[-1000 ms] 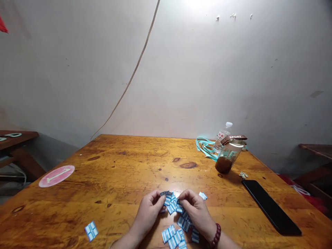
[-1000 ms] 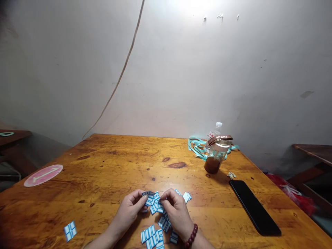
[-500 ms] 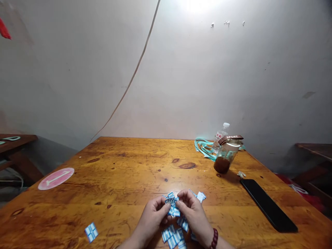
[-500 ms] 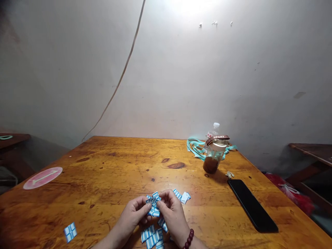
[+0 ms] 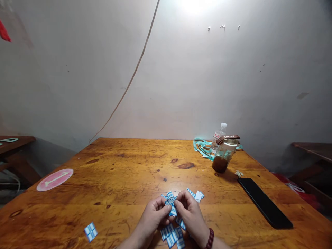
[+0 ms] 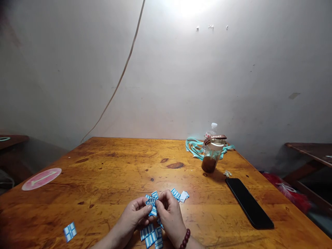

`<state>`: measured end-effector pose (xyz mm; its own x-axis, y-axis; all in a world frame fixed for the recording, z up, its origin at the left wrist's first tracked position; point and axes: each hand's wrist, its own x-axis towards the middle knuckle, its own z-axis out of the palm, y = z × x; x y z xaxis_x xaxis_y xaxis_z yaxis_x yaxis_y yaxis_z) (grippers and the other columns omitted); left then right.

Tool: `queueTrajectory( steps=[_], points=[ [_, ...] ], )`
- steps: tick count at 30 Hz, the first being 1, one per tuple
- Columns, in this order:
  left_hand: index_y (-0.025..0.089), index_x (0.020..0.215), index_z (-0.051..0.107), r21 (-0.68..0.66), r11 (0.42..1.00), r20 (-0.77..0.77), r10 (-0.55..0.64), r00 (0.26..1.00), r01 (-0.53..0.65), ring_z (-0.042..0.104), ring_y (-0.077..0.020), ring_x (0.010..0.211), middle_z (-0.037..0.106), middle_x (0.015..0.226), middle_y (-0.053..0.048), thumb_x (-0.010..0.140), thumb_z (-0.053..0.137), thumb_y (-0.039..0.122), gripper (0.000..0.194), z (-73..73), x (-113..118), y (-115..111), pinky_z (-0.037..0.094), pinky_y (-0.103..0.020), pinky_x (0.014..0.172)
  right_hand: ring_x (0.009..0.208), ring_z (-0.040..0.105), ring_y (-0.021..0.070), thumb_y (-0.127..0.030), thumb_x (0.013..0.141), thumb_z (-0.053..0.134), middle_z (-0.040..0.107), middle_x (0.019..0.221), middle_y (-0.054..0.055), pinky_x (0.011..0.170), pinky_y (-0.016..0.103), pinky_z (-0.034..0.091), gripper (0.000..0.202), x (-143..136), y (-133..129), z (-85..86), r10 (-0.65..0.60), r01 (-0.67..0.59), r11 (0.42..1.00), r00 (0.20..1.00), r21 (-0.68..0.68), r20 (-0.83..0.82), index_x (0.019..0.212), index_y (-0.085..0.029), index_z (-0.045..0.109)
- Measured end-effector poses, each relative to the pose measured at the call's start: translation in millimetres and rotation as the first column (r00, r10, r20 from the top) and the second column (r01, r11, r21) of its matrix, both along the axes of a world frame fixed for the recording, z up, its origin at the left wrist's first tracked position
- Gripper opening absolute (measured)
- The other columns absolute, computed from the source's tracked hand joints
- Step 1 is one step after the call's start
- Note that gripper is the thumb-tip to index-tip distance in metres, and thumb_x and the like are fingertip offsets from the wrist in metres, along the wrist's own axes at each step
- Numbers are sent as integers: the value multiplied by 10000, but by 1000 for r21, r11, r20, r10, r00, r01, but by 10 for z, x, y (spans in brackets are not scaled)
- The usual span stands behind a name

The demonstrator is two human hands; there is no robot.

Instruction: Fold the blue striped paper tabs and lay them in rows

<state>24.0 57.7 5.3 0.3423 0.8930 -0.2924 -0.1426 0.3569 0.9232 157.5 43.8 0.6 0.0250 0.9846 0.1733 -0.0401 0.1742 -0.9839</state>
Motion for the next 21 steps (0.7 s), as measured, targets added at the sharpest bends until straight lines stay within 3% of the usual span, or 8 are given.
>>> queueTrajectory(
  steps=[5,14,21],
  points=[
    [127,702,540,32,999,19,-22,1000,22,497,-64,435,565,537,15,641,650,363,267,-19,-14,28,292,-141,408,625,476,108,-275,757,536,515,706,-15,547,195,381,109,-16,-3,4,46,-47,998,999,-34,-13,776,-176,494],
    [114,734,582,64,997,107,-55,993,48,496,-66,484,558,598,-2,708,590,382,269,21,-47,5,337,-161,460,515,419,79,-308,724,567,463,581,-41,474,183,342,195,32,3,-5,71,-75,988,997,-135,-29,643,-153,480],
    [117,665,567,121,992,17,-40,999,38,484,-78,450,526,524,21,683,599,414,299,55,-46,13,319,-169,434,516,405,78,-296,720,550,437,565,-45,473,178,334,191,59,12,-20,45,-39,992,998,-120,44,621,-155,465]
  ],
)
